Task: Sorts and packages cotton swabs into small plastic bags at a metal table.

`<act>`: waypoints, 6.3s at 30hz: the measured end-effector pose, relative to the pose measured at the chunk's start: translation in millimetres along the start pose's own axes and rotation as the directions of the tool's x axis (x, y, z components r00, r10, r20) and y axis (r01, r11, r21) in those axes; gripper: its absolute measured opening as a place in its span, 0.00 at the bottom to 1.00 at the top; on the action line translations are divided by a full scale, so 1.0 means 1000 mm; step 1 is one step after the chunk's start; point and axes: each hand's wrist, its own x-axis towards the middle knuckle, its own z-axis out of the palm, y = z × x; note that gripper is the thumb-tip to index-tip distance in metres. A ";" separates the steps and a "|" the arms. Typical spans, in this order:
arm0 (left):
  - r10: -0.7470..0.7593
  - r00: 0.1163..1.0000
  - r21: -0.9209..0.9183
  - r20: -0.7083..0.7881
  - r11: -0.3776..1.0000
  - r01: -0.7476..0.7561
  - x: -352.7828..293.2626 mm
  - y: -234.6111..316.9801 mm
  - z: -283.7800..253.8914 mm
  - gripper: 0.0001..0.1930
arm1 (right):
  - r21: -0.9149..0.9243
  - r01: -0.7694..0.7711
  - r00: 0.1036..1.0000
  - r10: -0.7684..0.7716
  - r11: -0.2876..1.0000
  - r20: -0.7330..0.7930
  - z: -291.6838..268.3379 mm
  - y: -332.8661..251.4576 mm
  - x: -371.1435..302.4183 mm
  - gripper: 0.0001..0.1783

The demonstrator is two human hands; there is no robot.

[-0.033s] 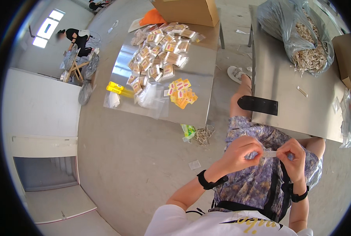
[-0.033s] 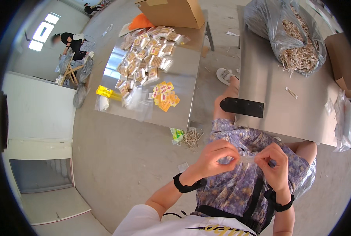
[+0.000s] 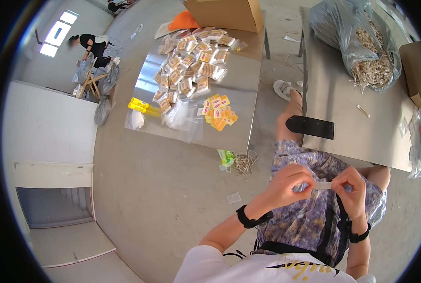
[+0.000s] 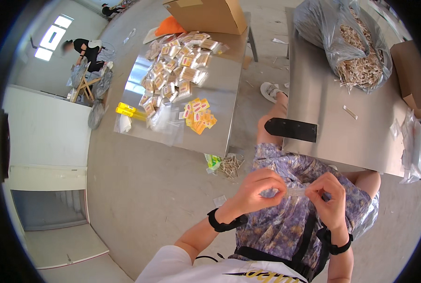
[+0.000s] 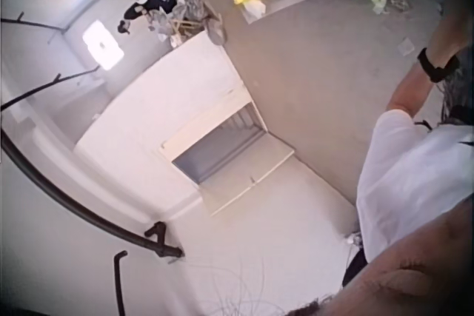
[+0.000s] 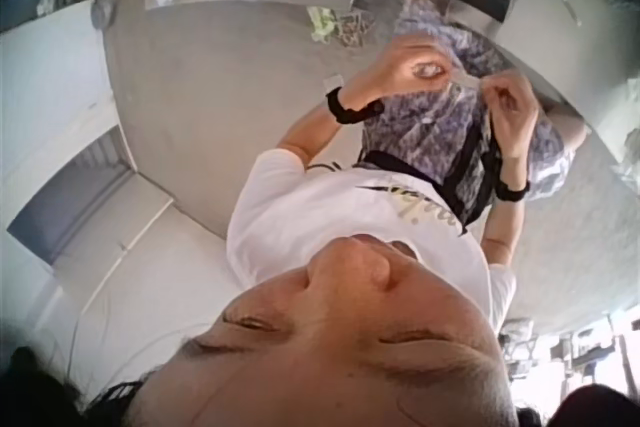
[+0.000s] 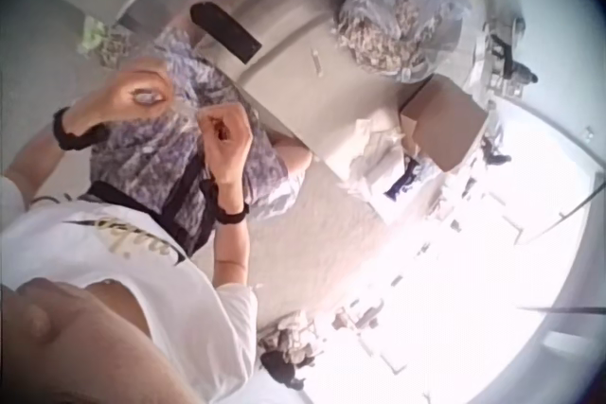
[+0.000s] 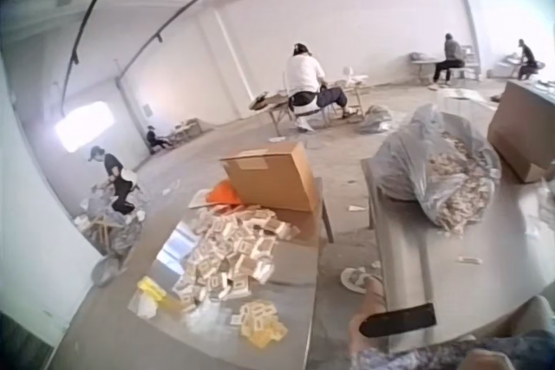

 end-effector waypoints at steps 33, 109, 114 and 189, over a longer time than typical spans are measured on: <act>-0.481 0.604 0.304 -0.635 0.564 0.768 -0.060 -0.150 -0.176 0.14 | 0.378 -0.334 0.935 0.354 0.863 0.018 0.001 0.061 0.011 0.09; -0.589 0.773 -0.185 0.237 0.754 0.631 -0.016 0.008 0.029 0.06 | 0.242 -0.124 0.984 0.088 0.962 0.155 0.012 0.034 -0.008 0.05; -0.595 0.791 -0.221 0.142 0.760 0.611 -0.017 0.005 0.036 0.07 | 0.223 -0.055 0.996 0.038 0.973 0.080 0.025 0.036 -0.014 0.06; -0.238 0.894 0.633 0.380 0.771 -0.063 0.092 -0.155 -0.016 0.42 | 0.116 -0.156 0.979 0.169 0.981 -0.113 -0.029 0.026 -0.016 0.16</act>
